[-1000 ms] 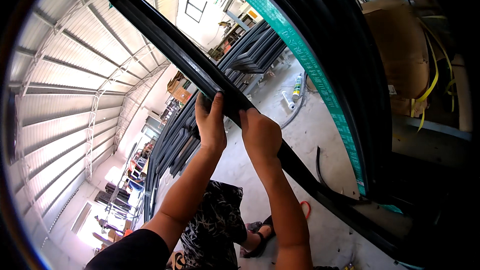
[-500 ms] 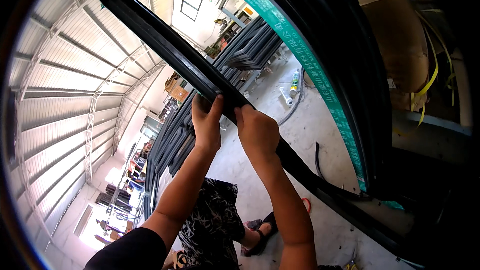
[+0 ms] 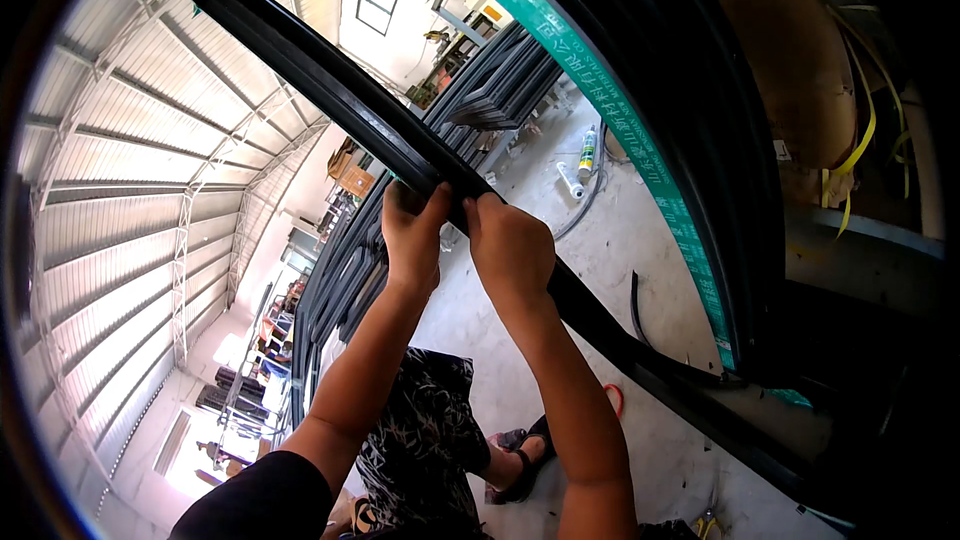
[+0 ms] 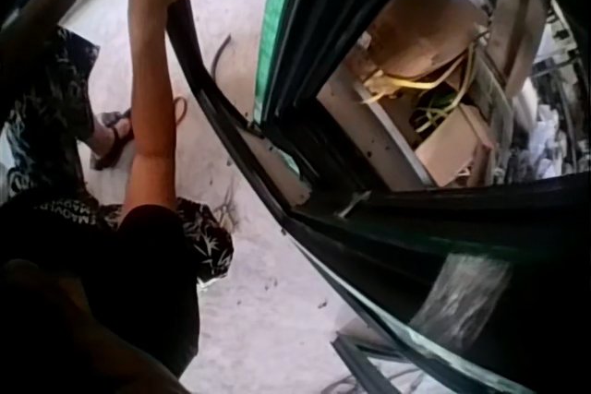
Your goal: The person installs a black rubber seal into the frame of a window. They press the seal into the groove of the frame by hand and use scissors to cut the seal to the correct length at the corners.
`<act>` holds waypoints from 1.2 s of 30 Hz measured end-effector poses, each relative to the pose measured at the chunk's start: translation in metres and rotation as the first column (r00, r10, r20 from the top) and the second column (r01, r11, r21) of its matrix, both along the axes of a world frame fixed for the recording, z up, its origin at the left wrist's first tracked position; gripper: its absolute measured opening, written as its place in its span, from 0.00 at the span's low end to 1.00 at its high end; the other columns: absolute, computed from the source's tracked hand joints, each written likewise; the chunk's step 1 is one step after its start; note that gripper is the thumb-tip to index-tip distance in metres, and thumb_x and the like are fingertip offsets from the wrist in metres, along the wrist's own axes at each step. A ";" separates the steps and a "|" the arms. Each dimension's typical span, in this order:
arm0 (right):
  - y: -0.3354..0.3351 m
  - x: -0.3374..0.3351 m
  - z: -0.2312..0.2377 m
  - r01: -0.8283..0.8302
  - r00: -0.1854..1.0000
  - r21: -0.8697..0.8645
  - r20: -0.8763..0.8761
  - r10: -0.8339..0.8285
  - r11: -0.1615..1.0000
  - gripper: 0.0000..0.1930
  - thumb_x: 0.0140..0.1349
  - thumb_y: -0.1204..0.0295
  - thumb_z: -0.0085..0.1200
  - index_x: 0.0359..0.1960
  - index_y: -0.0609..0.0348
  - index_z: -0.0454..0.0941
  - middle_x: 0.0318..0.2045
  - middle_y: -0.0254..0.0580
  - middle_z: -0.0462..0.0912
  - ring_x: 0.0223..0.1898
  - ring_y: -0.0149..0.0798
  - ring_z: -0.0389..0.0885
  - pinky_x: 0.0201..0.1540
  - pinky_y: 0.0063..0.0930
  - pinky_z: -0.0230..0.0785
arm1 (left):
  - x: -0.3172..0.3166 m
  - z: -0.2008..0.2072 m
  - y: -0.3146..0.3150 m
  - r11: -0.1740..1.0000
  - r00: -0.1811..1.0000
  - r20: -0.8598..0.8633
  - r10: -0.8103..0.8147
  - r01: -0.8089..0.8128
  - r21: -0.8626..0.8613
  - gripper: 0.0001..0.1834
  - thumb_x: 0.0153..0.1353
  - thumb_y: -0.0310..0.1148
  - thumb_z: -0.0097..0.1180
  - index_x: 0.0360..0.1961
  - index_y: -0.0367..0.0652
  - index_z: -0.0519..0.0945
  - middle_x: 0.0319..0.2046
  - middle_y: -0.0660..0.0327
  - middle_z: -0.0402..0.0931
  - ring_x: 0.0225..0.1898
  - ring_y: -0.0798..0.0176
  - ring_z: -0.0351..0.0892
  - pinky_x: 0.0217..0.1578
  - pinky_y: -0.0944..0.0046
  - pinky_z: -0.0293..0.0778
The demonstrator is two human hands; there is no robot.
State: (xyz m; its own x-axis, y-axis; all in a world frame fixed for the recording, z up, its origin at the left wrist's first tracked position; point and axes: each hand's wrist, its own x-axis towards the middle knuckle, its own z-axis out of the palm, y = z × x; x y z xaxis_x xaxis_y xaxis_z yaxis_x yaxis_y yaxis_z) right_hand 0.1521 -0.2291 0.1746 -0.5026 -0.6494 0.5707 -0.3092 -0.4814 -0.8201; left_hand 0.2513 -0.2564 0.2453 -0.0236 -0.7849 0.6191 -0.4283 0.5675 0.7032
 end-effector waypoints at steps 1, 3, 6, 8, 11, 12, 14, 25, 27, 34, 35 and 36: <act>0.000 0.000 0.000 0.001 1.000 0.000 -0.005 -0.001 1.000 0.17 0.70 0.62 0.50 0.25 0.58 0.75 0.20 0.51 0.80 0.23 0.55 0.80 0.26 0.45 0.69 | -0.001 -0.001 0.001 1.000 1.000 -0.016 -0.012 0.011 -0.010 0.23 0.57 0.29 0.65 0.52 0.34 0.72 0.44 0.56 0.79 0.45 0.65 0.78 0.49 0.64 0.74; 0.000 -0.001 0.001 0.012 1.000 -0.007 -0.012 -0.012 1.000 0.17 0.71 0.62 0.49 0.25 0.58 0.75 0.20 0.50 0.80 0.23 0.55 0.80 0.26 0.44 0.70 | -0.002 -0.005 0.004 0.998 0.998 -0.048 -0.042 0.045 0.044 0.23 0.57 0.29 0.65 0.52 0.35 0.73 0.43 0.56 0.79 0.45 0.65 0.78 0.48 0.64 0.74; 0.001 -0.001 0.002 0.032 0.999 -0.007 -0.016 -0.032 0.999 0.17 0.71 0.62 0.49 0.24 0.57 0.75 0.19 0.50 0.79 0.23 0.55 0.80 0.26 0.44 0.70 | -0.002 -0.006 0.003 0.999 0.999 0.036 0.004 -0.006 0.050 0.20 0.59 0.26 0.64 0.51 0.34 0.72 0.42 0.57 0.79 0.44 0.64 0.79 0.47 0.64 0.76; 0.000 0.000 0.002 0.023 0.999 0.040 -0.026 -0.022 0.999 0.17 0.71 0.62 0.49 0.25 0.57 0.75 0.19 0.50 0.79 0.23 0.55 0.80 0.26 0.44 0.71 | -0.002 -0.006 0.001 0.998 0.994 0.100 0.052 -0.054 0.018 0.19 0.60 0.24 0.63 0.50 0.34 0.71 0.42 0.57 0.79 0.44 0.64 0.80 0.46 0.64 0.77; 0.000 0.002 0.002 0.008 0.999 0.065 -0.036 -0.006 0.998 0.16 0.71 0.62 0.49 0.27 0.58 0.75 0.20 0.50 0.80 0.24 0.56 0.80 0.27 0.45 0.71 | -0.001 -0.007 -0.002 0.997 0.989 0.126 0.079 -0.076 -0.032 0.19 0.60 0.24 0.63 0.50 0.34 0.71 0.41 0.58 0.79 0.43 0.64 0.80 0.45 0.65 0.77; 0.001 0.002 0.001 0.008 0.999 0.060 -0.038 -0.006 0.998 0.15 0.71 0.62 0.49 0.28 0.59 0.75 0.20 0.50 0.80 0.24 0.56 0.80 0.27 0.46 0.71 | -0.001 -0.007 -0.002 0.996 0.989 0.124 0.080 -0.076 -0.035 0.19 0.60 0.24 0.63 0.50 0.34 0.71 0.40 0.58 0.80 0.42 0.64 0.80 0.45 0.65 0.77; 0.004 0.000 -0.006 -0.058 0.998 0.028 -0.019 0.058 0.998 0.14 0.70 0.62 0.50 0.30 0.59 0.74 0.22 0.52 0.80 0.25 0.58 0.81 0.28 0.47 0.71 | -0.001 -0.008 -0.002 0.996 0.990 0.117 0.077 -0.072 -0.047 0.19 0.60 0.24 0.64 0.50 0.34 0.71 0.40 0.58 0.80 0.42 0.65 0.80 0.44 0.65 0.77; 0.023 0.006 -0.081 -0.159 0.985 0.080 -0.055 0.164 0.984 0.16 0.71 0.61 0.51 0.29 0.60 0.73 0.20 0.55 0.78 0.24 0.59 0.79 0.25 0.46 0.70 | 0.001 -0.013 0.001 0.997 0.993 0.103 0.058 -0.051 -0.066 0.24 0.56 0.30 0.65 0.52 0.35 0.72 0.41 0.57 0.79 0.42 0.66 0.79 0.46 0.65 0.74; 0.017 0.007 -0.080 -0.083 0.990 0.106 -0.106 0.094 0.991 0.18 0.72 0.59 0.48 0.27 0.58 0.73 0.18 0.52 0.77 0.22 0.57 0.79 0.25 0.45 0.71 | 0.000 -0.014 0.003 0.997 0.997 0.073 0.017 -0.011 -0.081 0.25 0.57 0.30 0.65 0.53 0.35 0.71 0.41 0.57 0.79 0.43 0.66 0.79 0.46 0.65 0.74; 0.010 0.001 -0.078 0.010 0.987 0.073 -0.159 0.002 0.997 0.21 0.72 0.57 0.46 0.22 0.57 0.72 0.16 0.51 0.77 0.19 0.55 0.79 0.23 0.44 0.71 | 0.001 -0.022 0.007 0.997 0.986 0.162 0.034 -0.043 0.056 0.25 0.57 0.29 0.66 0.54 0.36 0.70 0.40 0.58 0.80 0.42 0.66 0.79 0.45 0.66 0.75; 0.010 0.002 -0.077 0.003 0.987 0.077 -0.157 0.009 0.997 0.21 0.72 0.57 0.46 0.22 0.57 0.72 0.16 0.51 0.77 0.19 0.55 0.79 0.23 0.44 0.71 | 0.002 -0.022 0.006 0.998 0.982 0.182 0.049 -0.057 0.039 0.26 0.56 0.30 0.66 0.54 0.36 0.70 0.41 0.56 0.80 0.43 0.65 0.79 0.46 0.65 0.75; 0.010 0.001 -0.077 0.000 0.988 0.079 -0.157 0.013 0.997 0.21 0.72 0.57 0.47 0.22 0.57 0.73 0.16 0.51 0.77 0.19 0.54 0.79 0.23 0.43 0.71 | 0.003 -0.023 0.005 0.998 0.982 0.184 0.042 -0.049 0.032 0.26 0.56 0.31 0.66 0.53 0.36 0.71 0.41 0.57 0.80 0.42 0.65 0.79 0.46 0.65 0.75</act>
